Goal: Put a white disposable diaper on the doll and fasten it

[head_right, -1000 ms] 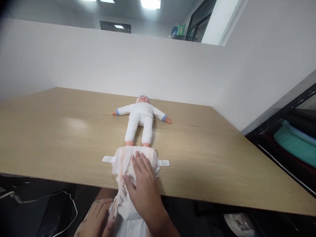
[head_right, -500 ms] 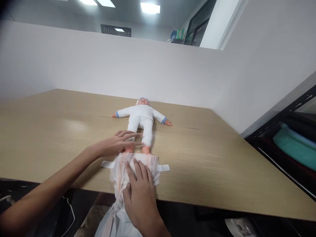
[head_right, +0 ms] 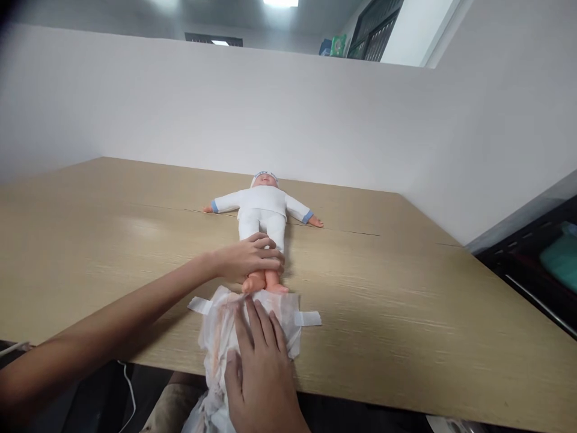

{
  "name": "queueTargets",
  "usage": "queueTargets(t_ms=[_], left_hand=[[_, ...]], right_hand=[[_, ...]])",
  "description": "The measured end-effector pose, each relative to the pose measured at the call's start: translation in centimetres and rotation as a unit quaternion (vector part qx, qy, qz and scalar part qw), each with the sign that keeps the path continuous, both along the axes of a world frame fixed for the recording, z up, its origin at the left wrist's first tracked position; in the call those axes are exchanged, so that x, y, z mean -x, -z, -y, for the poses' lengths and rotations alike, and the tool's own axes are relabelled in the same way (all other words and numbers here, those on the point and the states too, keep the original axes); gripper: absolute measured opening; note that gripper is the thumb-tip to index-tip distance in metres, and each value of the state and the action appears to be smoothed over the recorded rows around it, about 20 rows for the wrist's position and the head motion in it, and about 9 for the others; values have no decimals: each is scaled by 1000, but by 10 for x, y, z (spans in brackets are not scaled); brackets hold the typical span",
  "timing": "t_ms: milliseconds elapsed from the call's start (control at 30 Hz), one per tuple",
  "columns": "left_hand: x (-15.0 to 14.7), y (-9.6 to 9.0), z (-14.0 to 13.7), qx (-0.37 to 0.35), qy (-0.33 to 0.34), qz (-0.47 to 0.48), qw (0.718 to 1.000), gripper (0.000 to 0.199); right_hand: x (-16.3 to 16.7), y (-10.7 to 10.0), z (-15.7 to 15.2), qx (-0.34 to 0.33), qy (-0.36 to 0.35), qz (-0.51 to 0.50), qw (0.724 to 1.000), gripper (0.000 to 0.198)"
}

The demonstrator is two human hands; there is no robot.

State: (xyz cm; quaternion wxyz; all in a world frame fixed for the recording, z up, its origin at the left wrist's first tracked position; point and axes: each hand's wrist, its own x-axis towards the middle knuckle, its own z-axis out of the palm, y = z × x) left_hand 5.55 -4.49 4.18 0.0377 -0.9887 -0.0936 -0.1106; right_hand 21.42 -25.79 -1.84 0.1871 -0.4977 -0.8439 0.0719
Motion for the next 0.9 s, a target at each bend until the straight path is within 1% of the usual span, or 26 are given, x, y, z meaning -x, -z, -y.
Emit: queueTargets(t_ms=[33,100,200,267,367,500,567,633,800,900], left_hand=[[-2,-5,-1,20,-1,11,1000,32],[-4,-18,-5,94,-2,45,995,31],[-1,-46,-14,217,8,111,970,32],[2,-64,-22,262,9,141,954,32],[5,-84,-32,280,-8,168,945,43],[7,-97,-42,288,-7,209,934,46],[8,-99,-46,294,-2,229,928,47],[8,-99,-49,294,0,240,925,50],[10,-98,-54,292,-2,245,924,50],[11,-99,-56,288,6,260,921,48]], right_hand=[[-1,0,-2,2,-4,0,1000,71],[-1,-1,-7,18,-8,3,1000,68],[-1,-4,-17,51,-9,7,999,65],[-1,-6,-26,63,-15,6,998,64],[0,-9,-43,62,-31,5,998,63],[5,-13,-77,69,-28,17,997,61],[8,-13,-98,75,-19,25,997,61],[12,-11,-120,68,-12,32,997,60],[18,1,-184,29,4,34,999,59],[19,7,-225,1,-14,26,1000,55]])
